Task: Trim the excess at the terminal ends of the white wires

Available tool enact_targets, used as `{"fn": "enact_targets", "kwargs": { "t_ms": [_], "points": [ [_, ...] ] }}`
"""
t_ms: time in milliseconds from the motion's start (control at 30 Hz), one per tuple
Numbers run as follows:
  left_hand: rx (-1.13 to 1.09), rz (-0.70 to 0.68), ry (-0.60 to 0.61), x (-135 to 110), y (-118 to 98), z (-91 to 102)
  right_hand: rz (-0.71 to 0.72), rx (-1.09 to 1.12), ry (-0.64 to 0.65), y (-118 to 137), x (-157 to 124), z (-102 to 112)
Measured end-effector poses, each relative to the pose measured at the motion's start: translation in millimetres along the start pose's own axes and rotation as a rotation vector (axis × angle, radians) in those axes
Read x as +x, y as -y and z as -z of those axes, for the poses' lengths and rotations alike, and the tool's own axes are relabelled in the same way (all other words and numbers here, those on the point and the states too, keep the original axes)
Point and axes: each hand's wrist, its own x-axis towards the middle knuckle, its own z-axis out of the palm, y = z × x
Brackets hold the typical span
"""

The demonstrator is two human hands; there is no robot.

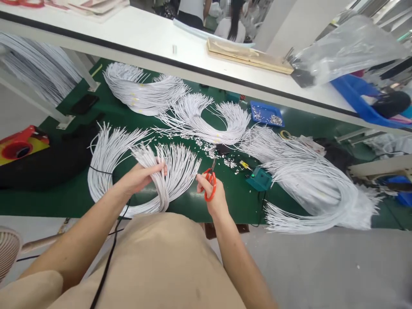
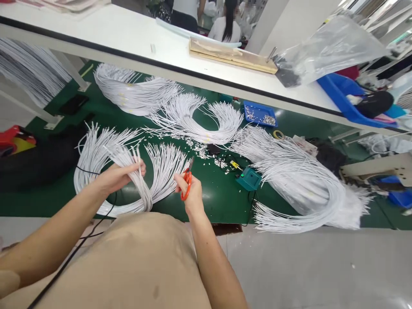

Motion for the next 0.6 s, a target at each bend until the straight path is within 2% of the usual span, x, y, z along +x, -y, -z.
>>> {"fn": "enact_targets", "kwargs": {
  "t_ms": [100,200,267,333,367,433,500,600],
  "points": [
    [0.113,-0.044,-0.025,36.7,23.8,-45.0,0.051,0.028,-0.181,-11.1,12.0,31.6],
    [0.216,0.044,0.016,77.3,66.7,-92.8,0.106,0.037,-0.361,-22.6,27.0,68.4],
    [0.305,0.176,0.045,99.0,99.3,-116.1,0.123,0.027,-0.381,-29.3,38.0,90.3],
    [0.440,0.258,0.120,114.0,126.3,-126.5,0.115,0.013,-0.360,-35.8,49.2,105.9],
    [0.518,0.288,0.101,119.4,135.5,-125.8,0.103,0.007,-0.341,-39.3,54.6,110.8],
    [0.603,0.338,-0.002,128.2,143.0,-111.9,0.062,-0.007,-0.301,-47.1,65.1,115.4],
    [0.642,0.370,-0.097,136.7,136.9,-83.9,-0.001,-0.024,-0.264,-55.7,74.9,114.4],
    [0.732,0.383,-0.240,152.1,113.6,-29.5,-0.098,-0.049,-0.233,-68.2,88.6,107.0]
  ]
}}
